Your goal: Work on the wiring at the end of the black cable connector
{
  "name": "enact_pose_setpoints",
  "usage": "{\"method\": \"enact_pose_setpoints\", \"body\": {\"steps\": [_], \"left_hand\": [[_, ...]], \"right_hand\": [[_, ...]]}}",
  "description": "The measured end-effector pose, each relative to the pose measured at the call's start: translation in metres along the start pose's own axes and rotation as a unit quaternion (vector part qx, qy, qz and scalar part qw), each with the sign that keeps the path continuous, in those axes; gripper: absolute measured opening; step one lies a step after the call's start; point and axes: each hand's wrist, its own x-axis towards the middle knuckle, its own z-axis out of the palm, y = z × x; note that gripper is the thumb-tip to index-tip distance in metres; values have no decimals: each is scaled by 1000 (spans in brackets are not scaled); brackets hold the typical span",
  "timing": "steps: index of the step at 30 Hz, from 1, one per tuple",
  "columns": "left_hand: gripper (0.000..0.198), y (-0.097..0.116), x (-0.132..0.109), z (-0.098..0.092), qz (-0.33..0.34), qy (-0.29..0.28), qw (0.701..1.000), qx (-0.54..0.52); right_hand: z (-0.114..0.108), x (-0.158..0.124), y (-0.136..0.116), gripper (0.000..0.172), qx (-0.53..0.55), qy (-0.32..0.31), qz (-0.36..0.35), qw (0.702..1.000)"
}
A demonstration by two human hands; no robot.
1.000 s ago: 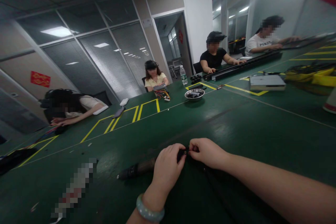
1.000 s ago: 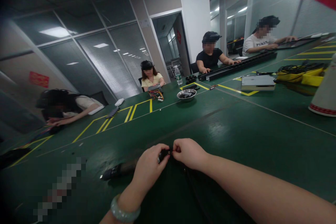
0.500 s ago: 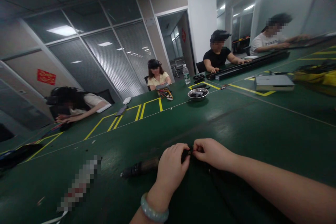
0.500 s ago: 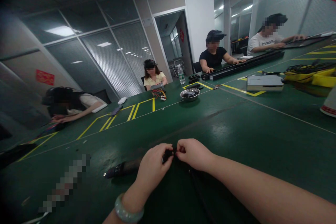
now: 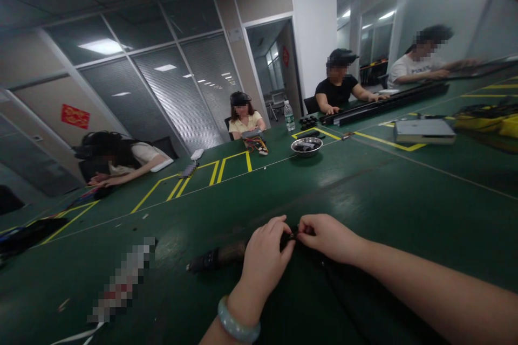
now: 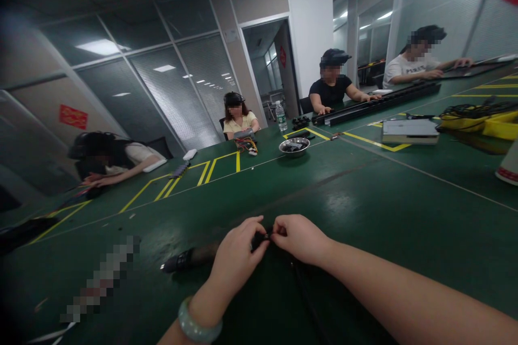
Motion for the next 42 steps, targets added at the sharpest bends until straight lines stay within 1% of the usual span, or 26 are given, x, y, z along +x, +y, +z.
{"method": "enact_pose_setpoints", "body": {"steps": [2, 7, 12, 17, 20, 23, 26, 32, 35, 38, 40, 42], "left_hand": [[12, 0, 0, -1, 4, -6, 1000, 2], [19, -1, 0, 0, 2, -4, 1000, -3], [12, 0, 0, 1, 2, -5, 1000, -7], [21, 2, 0, 0, 4, -5, 1000, -7], [18, 2, -1, 1, -2, -3, 1000, -5], [15, 2, -1, 1, 2, -12, 1000, -2], [19, 1, -1, 0, 5, -14, 1000, -1], [28, 1, -2, 2, 0, 3, 1000, -18], [30, 3, -5, -5, -3, 19, 999, -45], [32, 3, -6, -18, -21, 46, 996, -69], [32, -5, -4, -28, -54, 75, 992, -81], [35, -23, -1, -37, -117, 105, 983, -94]], "right_hand": [[-1, -1, -2, 11, -1, -3, -3, 1000], [-4, -2, -7, 11, -3, -4, -1, 1000], [-2, -1, -5, 11, -3, 0, -1, 1000], [0, 0, -1, 10, -1, 0, -3, 1000], [0, 0, -2, 11, 5, 0, -4, 1000], [-1, -1, -3, 11, 3, -3, -1, 1000], [-1, -1, -3, 11, -5, -1, 2, 1000], [-1, 0, -4, 11, -14, 0, 10, 1000], [-2, 0, -4, 11, -16, -2, 8, 1000], [-2, 0, -4, 12, -12, -17, 12, 1000], [-2, 0, -3, 15, -5, -25, 16, 1000], [-3, -1, -3, 18, 0, -32, 16, 999]]}}
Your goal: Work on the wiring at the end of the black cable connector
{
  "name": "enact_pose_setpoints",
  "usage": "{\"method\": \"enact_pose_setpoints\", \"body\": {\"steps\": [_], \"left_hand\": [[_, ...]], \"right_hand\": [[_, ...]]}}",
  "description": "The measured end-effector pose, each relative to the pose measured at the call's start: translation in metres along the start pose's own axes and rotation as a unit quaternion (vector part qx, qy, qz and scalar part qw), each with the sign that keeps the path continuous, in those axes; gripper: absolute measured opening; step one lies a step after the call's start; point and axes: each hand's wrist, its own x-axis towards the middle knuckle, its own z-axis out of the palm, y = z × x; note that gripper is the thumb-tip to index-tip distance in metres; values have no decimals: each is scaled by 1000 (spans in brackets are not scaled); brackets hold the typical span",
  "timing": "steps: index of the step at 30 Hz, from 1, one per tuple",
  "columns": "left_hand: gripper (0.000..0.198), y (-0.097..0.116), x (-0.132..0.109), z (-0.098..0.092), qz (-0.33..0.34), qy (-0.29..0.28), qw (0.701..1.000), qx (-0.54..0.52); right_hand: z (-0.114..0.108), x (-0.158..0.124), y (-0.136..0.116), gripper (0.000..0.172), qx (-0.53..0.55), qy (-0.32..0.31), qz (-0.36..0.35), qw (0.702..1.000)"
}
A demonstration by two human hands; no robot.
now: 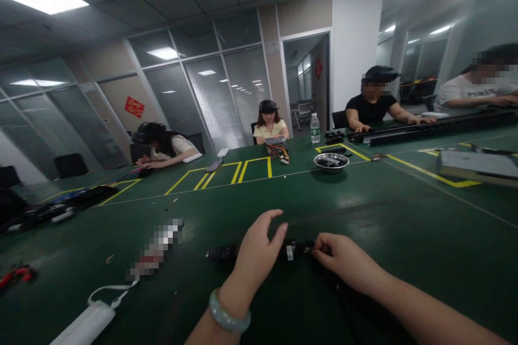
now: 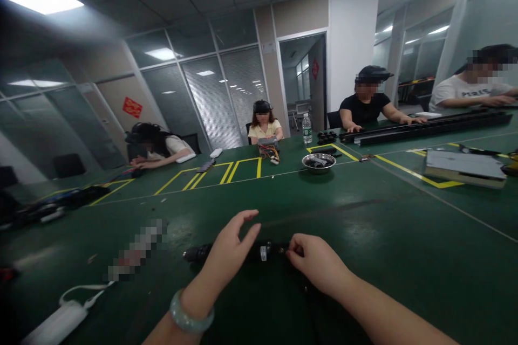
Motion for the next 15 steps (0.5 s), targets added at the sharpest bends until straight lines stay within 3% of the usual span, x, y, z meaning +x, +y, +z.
{"method": "enact_pose_setpoints", "body": {"steps": [3, 6, 9, 12, 15], "left_hand": [[41, -42, 17, -20, -102, 44, 993, 48], [46, -93, 23, -48, -214, 110, 957, 162], [60, -137, 11, -81, -309, 158, 908, 233], [61, -169, -10, -107, -373, 156, 873, 273], [59, -190, -24, -119, -406, 129, 857, 290]], "right_hand": [[-2, -1, -3, 18, -7, -2, 4, 1000], [-4, -3, -7, 18, -8, -6, 13, 1000], [-7, -5, -11, 17, 1, -14, 25, 1000], [-7, -5, -10, 15, 0, -4, 24, 1000], [-5, -3, -7, 15, 6, 0, 14, 1000]]}}
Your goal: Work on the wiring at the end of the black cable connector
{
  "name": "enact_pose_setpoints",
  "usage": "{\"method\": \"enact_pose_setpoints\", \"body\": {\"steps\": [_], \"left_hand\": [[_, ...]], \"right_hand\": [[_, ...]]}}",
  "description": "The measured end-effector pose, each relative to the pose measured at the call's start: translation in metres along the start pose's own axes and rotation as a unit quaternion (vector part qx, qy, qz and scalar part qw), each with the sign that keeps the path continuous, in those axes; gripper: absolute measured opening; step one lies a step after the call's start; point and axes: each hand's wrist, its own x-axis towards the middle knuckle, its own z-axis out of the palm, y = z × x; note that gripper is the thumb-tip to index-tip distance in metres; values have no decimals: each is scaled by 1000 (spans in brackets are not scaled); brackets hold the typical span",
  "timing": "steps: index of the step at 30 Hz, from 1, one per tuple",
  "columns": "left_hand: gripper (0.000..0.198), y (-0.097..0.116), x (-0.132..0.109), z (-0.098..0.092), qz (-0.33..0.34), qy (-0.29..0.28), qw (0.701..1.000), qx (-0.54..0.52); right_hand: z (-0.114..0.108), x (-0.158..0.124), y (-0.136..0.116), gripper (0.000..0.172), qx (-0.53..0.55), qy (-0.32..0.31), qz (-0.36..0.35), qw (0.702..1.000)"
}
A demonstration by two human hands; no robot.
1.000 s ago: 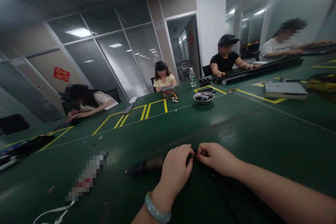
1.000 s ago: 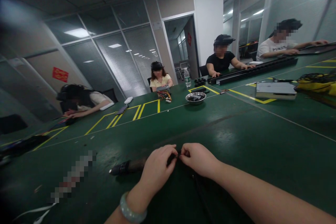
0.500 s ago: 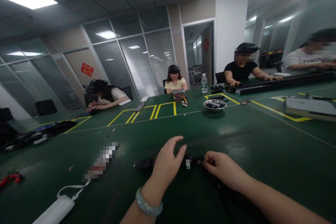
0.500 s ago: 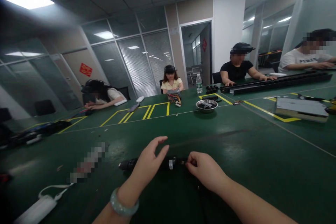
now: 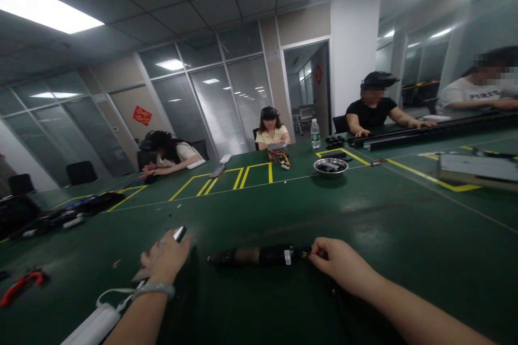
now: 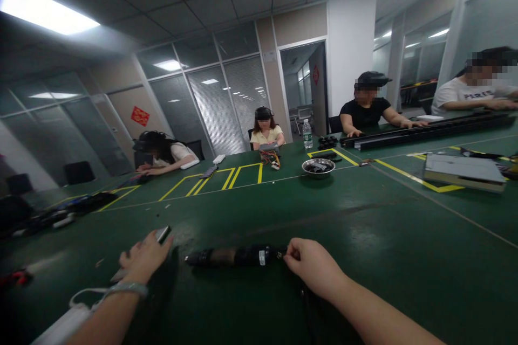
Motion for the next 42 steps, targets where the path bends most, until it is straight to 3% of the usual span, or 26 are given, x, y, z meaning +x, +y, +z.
{"method": "enact_pose_setpoints", "body": {"steps": [2, 4, 7, 9, 10, 13, 16, 20, 27, 35, 42], "left_hand": [[63, -4, 2, 4, -2, -4, 1000, 10], [67, 7, 0, 6, 30, 42, 999, 16], [64, 45, -22, -2, 150, 122, 981, -12], [55, 79, -49, -16, 249, 120, 960, -52], [49, 96, -65, -23, 299, 102, 946, -73], [31, 143, -120, -44, 457, -23, 880, -131], [21, 170, -166, -47, 506, -95, 839, -175], [19, 175, -192, -28, 523, -104, 823, -196], [20, 169, -189, 1, 547, -108, 810, -180], [17, 175, -193, 10, 548, -136, 804, -187], [16, 174, -192, 8, 511, -145, 827, -184]], "right_hand": [[1, 0, 1, 15, 5, -2, 0, 1000], [1, 0, 0, 15, 7, -4, 2, 1000], [0, -1, 0, 14, 7, -6, 5, 1000], [0, -1, 1, 14, 11, -8, 3, 1000], [0, -1, 2, 15, 14, -10, 1, 1000], [2, 2, 7, 14, 14, -9, -5, 1000], [5, 6, 11, 12, -18, 13, -20, 1000], [8, 8, 12, 10, -36, 36, -32, 998], [8, 7, 13, 13, -14, 36, -37, 999], [7, 7, 11, 9, -25, 30, -34, 999], [6, 5, 10, 11, -20, 26, -33, 999]]}}
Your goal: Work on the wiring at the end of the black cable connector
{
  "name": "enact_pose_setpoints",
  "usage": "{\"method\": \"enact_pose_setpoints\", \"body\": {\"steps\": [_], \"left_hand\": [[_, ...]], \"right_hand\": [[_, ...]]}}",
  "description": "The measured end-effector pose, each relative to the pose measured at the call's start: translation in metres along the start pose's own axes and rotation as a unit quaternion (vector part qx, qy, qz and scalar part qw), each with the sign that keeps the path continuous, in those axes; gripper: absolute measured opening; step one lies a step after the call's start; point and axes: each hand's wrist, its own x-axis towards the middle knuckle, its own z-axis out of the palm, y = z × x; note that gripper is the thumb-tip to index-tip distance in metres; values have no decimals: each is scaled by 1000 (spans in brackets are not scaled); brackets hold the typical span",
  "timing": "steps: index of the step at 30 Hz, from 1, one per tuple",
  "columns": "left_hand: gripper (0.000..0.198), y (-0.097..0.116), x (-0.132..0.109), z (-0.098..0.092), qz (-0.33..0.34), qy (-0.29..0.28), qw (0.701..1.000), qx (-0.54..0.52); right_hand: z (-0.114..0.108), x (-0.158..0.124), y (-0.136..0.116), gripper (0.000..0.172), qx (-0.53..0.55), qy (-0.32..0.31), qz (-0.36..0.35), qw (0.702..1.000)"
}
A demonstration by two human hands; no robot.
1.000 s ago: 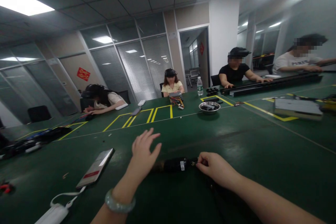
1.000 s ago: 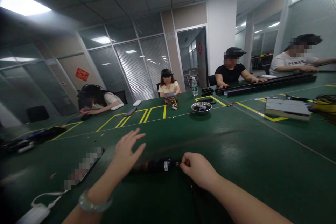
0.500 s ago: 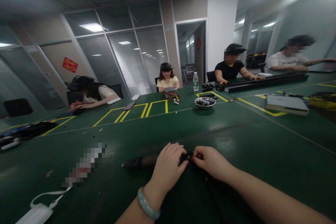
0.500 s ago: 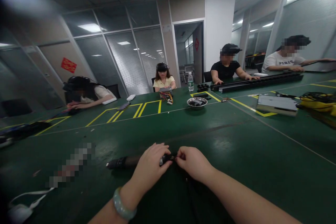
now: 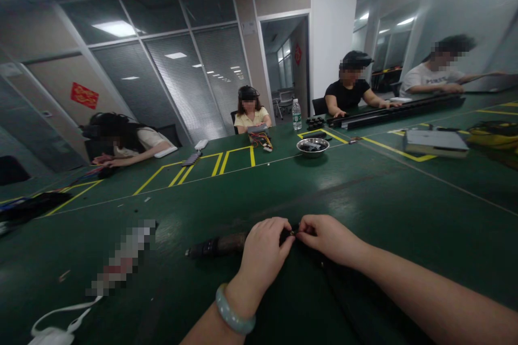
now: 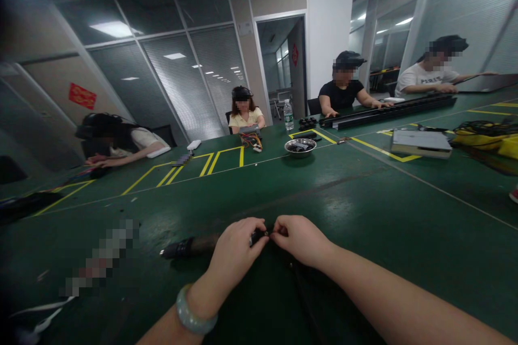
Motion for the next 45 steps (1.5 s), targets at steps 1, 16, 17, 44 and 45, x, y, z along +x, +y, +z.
{"method": "enact_pose_setpoints", "body": {"steps": [1, 16, 17, 44, 45], "left_hand": [[14, 0, 0, 0, 1, -2, 1000, 0], [21, 2, 0, -4, 8, -11, 1000, 1], [19, 1, 0, -4, 11, -12, 1000, 2], [14, 26, -14, -13, 37, -6, 996, 82], [14, 28, -16, -13, 30, -1, 996, 84]], "right_hand": [[0, 0, 0, 11, 0, -2, -2, 1000], [-2, 0, -5, 11, -3, -7, 14, 1000], [-3, 0, -5, 12, -1, -9, 14, 1000], [12, -14, -9, 11, -55, 86, -2, 995], [14, -16, -11, 12, -59, 93, 4, 994]]}}
